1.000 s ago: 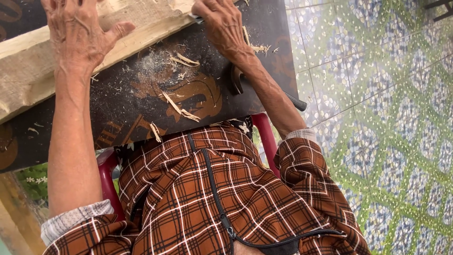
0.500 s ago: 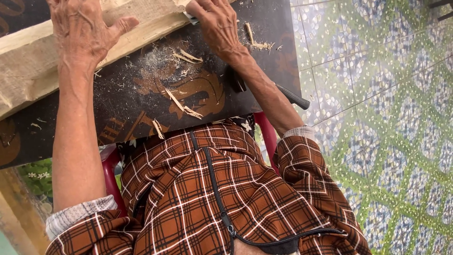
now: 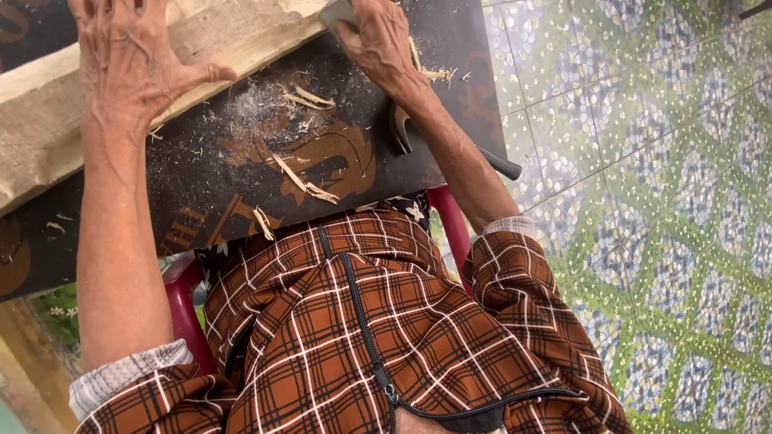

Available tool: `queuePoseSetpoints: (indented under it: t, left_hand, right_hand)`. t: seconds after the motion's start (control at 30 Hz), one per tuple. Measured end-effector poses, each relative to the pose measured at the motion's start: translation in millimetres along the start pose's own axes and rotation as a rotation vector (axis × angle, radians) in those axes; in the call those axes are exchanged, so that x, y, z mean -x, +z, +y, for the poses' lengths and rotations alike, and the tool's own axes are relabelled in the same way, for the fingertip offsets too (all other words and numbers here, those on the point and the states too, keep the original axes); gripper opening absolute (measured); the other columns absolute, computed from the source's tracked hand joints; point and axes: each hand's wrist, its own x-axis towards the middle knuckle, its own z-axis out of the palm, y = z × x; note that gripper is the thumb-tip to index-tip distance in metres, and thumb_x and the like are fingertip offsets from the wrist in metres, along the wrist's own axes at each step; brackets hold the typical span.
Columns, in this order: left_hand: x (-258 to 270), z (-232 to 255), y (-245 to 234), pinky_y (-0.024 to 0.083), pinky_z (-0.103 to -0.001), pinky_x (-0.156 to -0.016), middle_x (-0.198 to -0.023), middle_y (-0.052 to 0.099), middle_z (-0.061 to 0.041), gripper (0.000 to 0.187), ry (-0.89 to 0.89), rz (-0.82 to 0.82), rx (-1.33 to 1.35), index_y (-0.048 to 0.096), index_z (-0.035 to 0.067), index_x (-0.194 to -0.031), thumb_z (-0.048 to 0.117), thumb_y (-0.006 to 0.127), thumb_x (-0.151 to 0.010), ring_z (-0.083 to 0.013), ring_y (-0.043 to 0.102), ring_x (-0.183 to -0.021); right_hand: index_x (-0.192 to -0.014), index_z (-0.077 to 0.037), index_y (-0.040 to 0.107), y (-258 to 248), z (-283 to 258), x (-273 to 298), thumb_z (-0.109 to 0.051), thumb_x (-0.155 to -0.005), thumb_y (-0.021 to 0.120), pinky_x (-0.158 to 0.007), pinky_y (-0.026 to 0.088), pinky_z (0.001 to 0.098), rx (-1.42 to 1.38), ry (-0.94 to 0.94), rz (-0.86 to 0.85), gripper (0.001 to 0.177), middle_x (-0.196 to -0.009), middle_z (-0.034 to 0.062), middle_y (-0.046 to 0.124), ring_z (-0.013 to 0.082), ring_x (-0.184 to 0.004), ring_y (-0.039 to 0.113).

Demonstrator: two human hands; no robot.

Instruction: Carving a design into a wooden plank using a hammer and chisel, followed by sanding the surface.

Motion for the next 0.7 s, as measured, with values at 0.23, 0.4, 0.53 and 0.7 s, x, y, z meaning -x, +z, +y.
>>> queuePoseSetpoints:
  t: [0.23,0.4,0.53,0.7]
  left_hand:
    - [5,-2,2,0.024,-0.078,-0.108,-0.165,0.027,-0.03,0.11,0.075,0.103,-0.126,0.049,-0.004,-0.168,0.075,0.071,-0.094,-0.0507,0.024,-0.147]
    - [3,12,-11,0.003,-0.071,-0.118,-0.169,0.016,-0.028,0.114,-0.02,0.011,0.014,0.028,-0.001,-0.172,0.071,0.065,-0.091,-0.0473,0.007,-0.152]
    - [3,10,-10,0.003,-0.071,-0.117,-0.169,0.017,-0.031,0.115,-0.016,0.029,0.024,0.03,-0.004,-0.171,0.072,0.066,-0.092,-0.0488,0.008,-0.151]
    - [2,15,-10,0.001,-0.066,-0.12,-0.17,0.013,-0.028,0.118,-0.07,-0.024,0.025,0.025,-0.003,-0.171,0.073,0.064,-0.089,-0.0456,0.005,-0.153]
  right_hand:
    - [-0.112,-0.005,0.047,12,2,0,-0.023,-0.099,0.068,-0.028,0.067,0.0197,-0.528,0.347,-0.196,0.031,-0.083,0.012,0.067,0.0194,-0.053,0.081]
    - [-0.106,0.0,0.058,-4,-31,-8,-0.018,-0.093,0.069,-0.03,0.064,0.0157,-0.634,0.528,-0.222,0.024,-0.08,0.0149,0.081,0.0154,-0.05,0.081]
    - [-0.143,-0.006,0.038,-19,-36,-13,-0.005,-0.098,0.06,-0.034,0.058,0.017,-0.714,0.675,-0.205,0.05,-0.083,0.0053,0.069,0.0096,-0.049,0.062]
    - [-0.131,-0.001,0.046,-3,-54,-4,-0.01,-0.093,0.059,-0.033,0.064,0.0171,-0.699,0.621,-0.139,0.042,-0.091,0.0162,0.075,0.0164,-0.054,0.075]
